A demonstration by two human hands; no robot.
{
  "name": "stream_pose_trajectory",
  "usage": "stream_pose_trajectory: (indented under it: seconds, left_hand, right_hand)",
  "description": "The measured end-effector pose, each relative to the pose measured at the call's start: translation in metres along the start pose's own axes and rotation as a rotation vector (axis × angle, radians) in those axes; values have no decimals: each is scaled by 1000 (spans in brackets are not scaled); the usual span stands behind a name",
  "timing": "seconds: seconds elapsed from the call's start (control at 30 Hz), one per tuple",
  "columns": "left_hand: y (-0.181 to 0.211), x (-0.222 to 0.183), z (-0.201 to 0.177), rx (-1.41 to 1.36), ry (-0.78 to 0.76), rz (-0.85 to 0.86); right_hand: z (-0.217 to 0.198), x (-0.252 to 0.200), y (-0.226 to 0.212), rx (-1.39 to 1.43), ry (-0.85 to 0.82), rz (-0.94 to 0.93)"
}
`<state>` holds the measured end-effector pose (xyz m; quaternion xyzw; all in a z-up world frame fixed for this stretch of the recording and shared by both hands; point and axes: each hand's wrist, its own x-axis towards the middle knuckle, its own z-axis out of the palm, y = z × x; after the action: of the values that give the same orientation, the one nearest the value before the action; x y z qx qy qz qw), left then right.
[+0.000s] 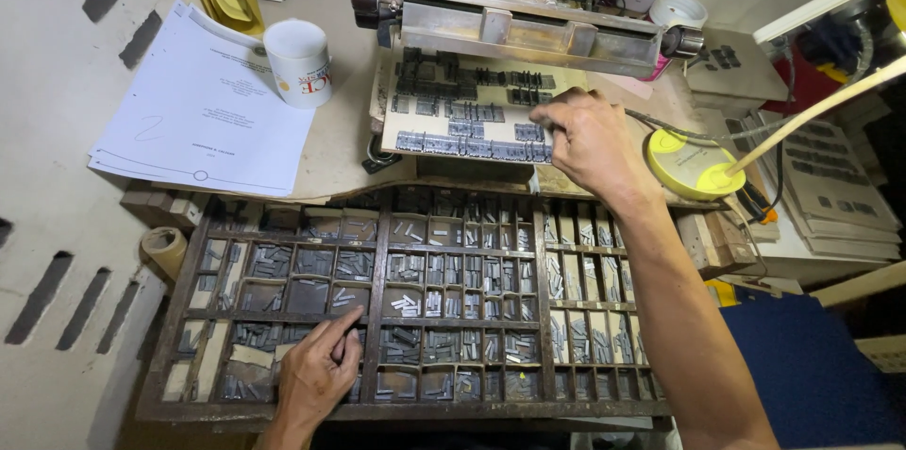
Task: Manually typesetting by picking up individual metal characters from a type case and arranging them in a frame according to a reference document.
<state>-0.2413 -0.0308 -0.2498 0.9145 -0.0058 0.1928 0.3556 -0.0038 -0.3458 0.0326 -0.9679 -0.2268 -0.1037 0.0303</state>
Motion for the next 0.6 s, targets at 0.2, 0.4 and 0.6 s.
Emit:
stream_pose_trajectory:
  seconds: [0.2, 0.4, 0.6]
  left_hand:
    - [2, 1, -2, -28, -5, -3]
    - [6, 3, -4, -31, 38, 6]
    - [16, 5, -19, -66, 82, 83]
  right_hand:
    - [1, 0, 0, -3, -16, -6]
    - [5, -1, 4, 43, 44, -39]
    - [-2, -39, 13, 207, 261, -218]
